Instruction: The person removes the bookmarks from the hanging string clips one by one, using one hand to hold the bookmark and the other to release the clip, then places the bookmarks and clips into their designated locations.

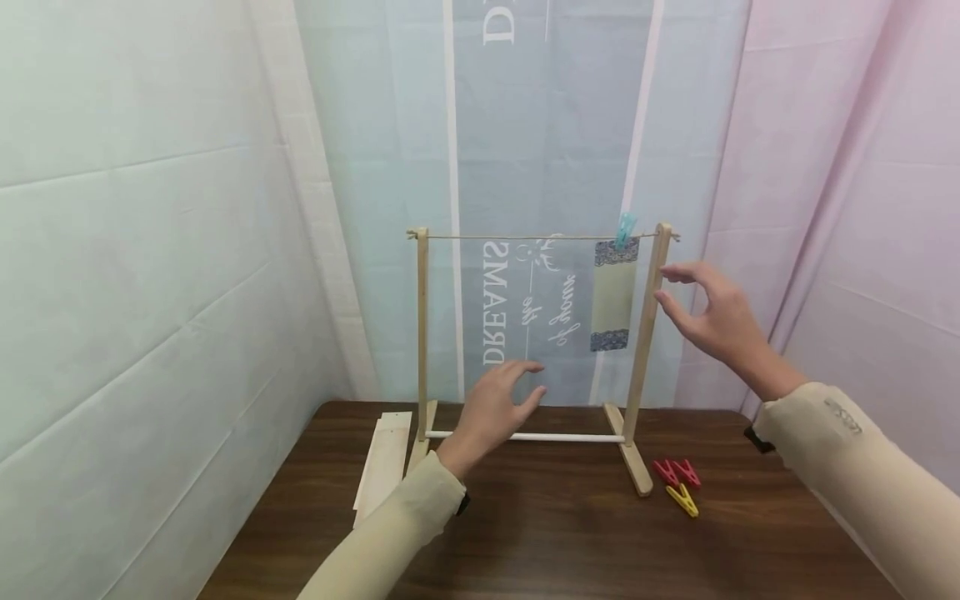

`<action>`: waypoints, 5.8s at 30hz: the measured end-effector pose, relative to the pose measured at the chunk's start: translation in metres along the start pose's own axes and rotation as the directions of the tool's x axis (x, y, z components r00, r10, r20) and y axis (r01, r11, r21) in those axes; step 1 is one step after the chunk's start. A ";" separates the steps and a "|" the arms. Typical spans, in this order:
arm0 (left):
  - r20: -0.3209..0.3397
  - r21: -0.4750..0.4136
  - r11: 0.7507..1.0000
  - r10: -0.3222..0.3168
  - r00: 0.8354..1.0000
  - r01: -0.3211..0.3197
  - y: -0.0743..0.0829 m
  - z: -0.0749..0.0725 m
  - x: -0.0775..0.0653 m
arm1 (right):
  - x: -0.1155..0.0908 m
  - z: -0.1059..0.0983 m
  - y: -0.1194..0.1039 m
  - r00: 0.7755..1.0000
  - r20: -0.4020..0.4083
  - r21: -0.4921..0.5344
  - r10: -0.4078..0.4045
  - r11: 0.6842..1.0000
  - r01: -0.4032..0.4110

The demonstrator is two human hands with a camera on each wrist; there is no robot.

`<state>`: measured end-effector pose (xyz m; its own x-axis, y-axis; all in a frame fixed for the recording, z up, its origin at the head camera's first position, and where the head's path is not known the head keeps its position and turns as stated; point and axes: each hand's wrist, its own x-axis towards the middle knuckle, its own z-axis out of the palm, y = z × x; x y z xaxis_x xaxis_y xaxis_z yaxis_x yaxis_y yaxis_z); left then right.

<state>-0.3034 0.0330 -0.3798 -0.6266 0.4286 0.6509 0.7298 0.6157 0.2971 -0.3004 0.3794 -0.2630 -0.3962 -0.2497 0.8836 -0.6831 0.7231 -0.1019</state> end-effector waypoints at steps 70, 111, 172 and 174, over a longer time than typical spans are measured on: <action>0.253 -0.316 0.899 -0.226 0.941 0.302 0.017 0.077 0.069 | 0.093 0.012 0.007 0.967 0.218 -0.031 0.133 0.991 -0.130; 0.302 -0.598 0.729 -0.180 0.936 0.333 0.028 0.085 0.071 | 0.100 0.015 -0.006 0.907 0.281 -0.036 0.314 0.948 -0.317; 0.053 -0.434 0.872 -0.225 0.973 0.225 0.028 0.061 0.056 | 0.096 0.012 -0.008 0.910 0.039 0.126 0.412 0.902 -0.414; 0.051 -0.427 0.875 -0.229 0.972 0.228 0.027 0.061 0.054 | 0.096 0.013 -0.008 0.912 0.034 0.130 0.409 0.903 -0.410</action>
<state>-0.3345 0.1125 -0.3791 -0.7900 0.3096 0.5292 0.6123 0.3544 0.7067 -0.3409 0.3418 -0.1832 -0.6615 0.0467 0.7485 -0.5341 0.6713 -0.5139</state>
